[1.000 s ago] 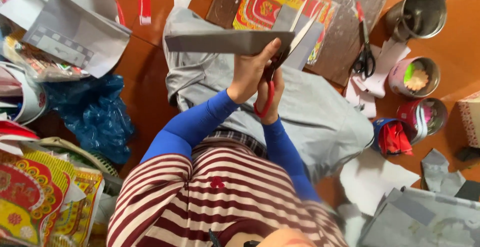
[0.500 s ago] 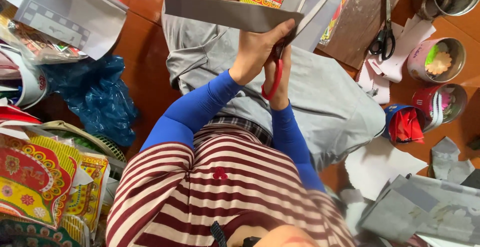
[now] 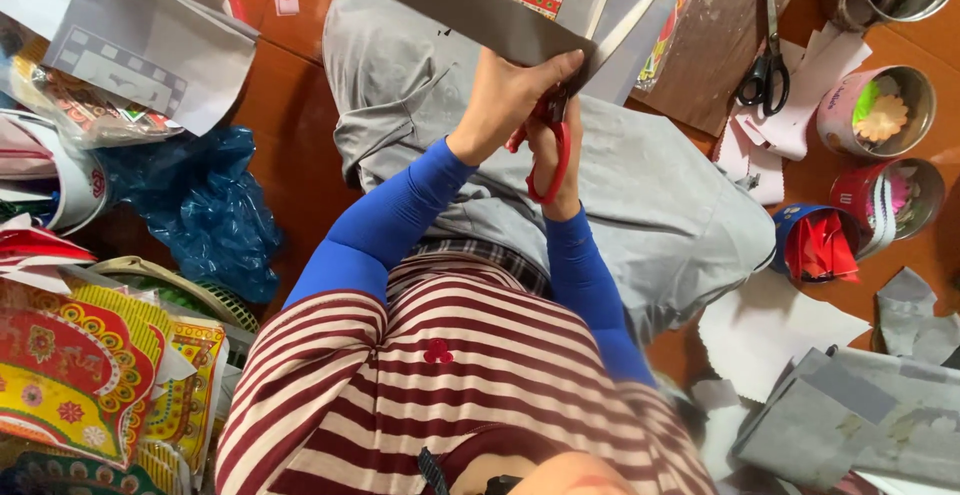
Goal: Cutting and preparing traditional paper sheets using scissors while sitting on the floor.
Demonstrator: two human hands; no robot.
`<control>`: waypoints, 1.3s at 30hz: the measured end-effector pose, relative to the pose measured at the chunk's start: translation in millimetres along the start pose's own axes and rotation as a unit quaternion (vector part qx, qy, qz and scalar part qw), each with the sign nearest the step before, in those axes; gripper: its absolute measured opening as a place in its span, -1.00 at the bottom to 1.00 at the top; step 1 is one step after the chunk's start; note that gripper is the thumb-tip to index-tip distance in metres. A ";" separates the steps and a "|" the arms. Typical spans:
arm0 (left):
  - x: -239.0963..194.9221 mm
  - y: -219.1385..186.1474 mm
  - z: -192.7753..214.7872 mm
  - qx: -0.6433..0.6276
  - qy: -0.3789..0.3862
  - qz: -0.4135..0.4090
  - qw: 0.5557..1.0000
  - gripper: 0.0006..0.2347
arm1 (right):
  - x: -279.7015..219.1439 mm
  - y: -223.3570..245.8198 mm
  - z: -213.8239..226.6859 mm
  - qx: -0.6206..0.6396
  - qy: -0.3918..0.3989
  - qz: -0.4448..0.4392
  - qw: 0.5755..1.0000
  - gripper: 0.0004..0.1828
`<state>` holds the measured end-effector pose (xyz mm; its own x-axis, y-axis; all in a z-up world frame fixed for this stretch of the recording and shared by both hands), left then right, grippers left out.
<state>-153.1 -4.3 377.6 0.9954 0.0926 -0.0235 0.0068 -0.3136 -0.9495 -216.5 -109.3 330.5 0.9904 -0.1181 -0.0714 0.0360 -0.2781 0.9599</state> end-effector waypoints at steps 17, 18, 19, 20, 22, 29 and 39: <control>22.4 -1.6 5.8 0.088 0.071 -0.012 0.993 -0.88 | 3.7 15.7 0.5 0.072 0.036 -0.050 0.996 -0.74; 22.8 -2.2 6.3 0.091 0.078 -0.008 0.993 -0.89 | 3.2 14.2 0.8 0.069 0.033 -0.047 0.996 -0.73; 23.7 -2.4 6.5 0.091 0.078 -0.009 0.993 -0.89 | 3.7 10.2 1.8 0.069 0.033 -0.047 0.996 -0.73; 24.1 -2.0 6.6 0.095 0.080 -0.005 0.992 -0.89 | 3.8 6.2 3.3 0.070 0.028 -0.053 0.996 -0.75; 23.6 0.6 7.3 0.099 0.082 -0.002 0.992 -0.89 | 2.5 3.5 2.9 0.072 0.023 -0.058 0.995 -0.76; 20.0 29.1 9.8 0.025 -0.001 0.002 1.000 -0.85 | 4.3 9.6 -5.6 0.076 0.020 -0.050 0.996 -0.76; 13.1 25.4 2.0 0.017 -0.025 -0.059 0.998 -0.60 | 2.6 -1.8 -7.4 0.061 -0.001 -0.055 0.997 -0.74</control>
<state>-140.1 -9.2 352.6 0.9818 0.1747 0.0747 0.1201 -0.2658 -0.9565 -213.0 -102.1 330.5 0.9811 -0.0819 -0.1751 0.1281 -0.4029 0.9062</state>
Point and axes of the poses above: each hand's wrist, its own x-axis towards the middle knuckle, its own z-axis out of the back of the hand, y = z × x, the point moved 1 cm from there along x, towards the middle knuckle, and after that the axes turned 9 degrees about -y, right-handed, at the moved point
